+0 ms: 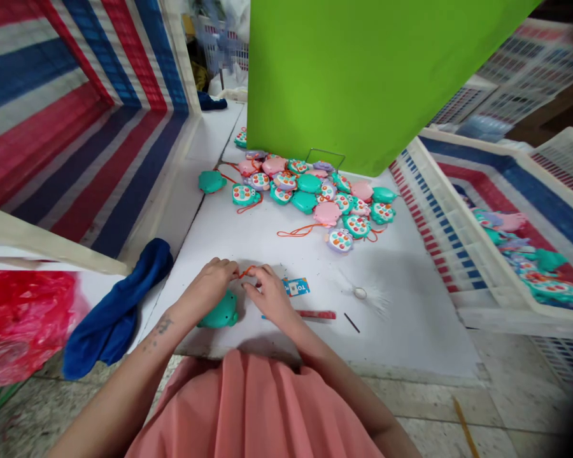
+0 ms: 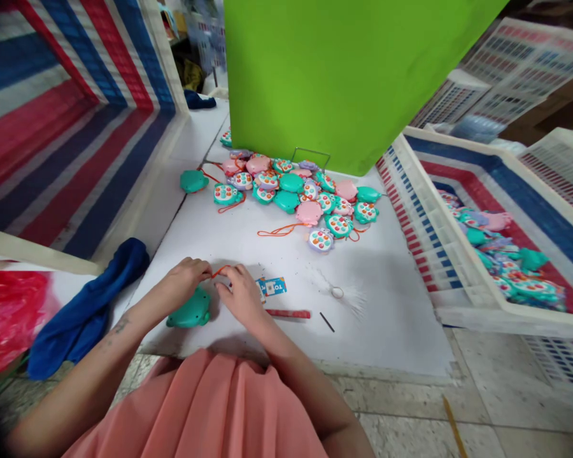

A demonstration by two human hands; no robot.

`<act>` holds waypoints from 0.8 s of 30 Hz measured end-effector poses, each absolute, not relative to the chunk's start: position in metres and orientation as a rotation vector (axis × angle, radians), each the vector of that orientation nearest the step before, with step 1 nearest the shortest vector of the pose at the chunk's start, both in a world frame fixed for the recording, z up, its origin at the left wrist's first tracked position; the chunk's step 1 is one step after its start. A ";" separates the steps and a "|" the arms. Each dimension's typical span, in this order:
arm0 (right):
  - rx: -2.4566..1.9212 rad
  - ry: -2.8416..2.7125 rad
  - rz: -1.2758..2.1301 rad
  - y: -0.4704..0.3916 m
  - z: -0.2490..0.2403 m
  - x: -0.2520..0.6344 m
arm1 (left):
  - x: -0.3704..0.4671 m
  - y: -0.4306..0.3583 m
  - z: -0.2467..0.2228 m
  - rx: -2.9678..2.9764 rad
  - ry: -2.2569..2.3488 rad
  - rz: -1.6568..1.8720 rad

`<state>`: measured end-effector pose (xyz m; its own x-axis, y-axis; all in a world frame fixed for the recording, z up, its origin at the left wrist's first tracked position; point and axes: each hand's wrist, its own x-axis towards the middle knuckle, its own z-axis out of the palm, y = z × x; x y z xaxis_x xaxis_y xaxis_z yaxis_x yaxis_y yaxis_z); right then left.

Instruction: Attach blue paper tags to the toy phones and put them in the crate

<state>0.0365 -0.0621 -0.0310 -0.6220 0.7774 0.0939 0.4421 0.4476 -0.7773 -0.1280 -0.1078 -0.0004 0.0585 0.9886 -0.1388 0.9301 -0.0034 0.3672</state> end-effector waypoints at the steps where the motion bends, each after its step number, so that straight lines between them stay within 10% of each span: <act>1: -0.996 -2.245 1.079 -0.058 -0.030 0.036 | -0.128 -0.107 0.000 1.999 1.900 0.272; 24: -0.896 -1.997 1.487 -0.035 -0.030 0.049 | -0.110 -0.109 0.016 1.893 1.911 0.708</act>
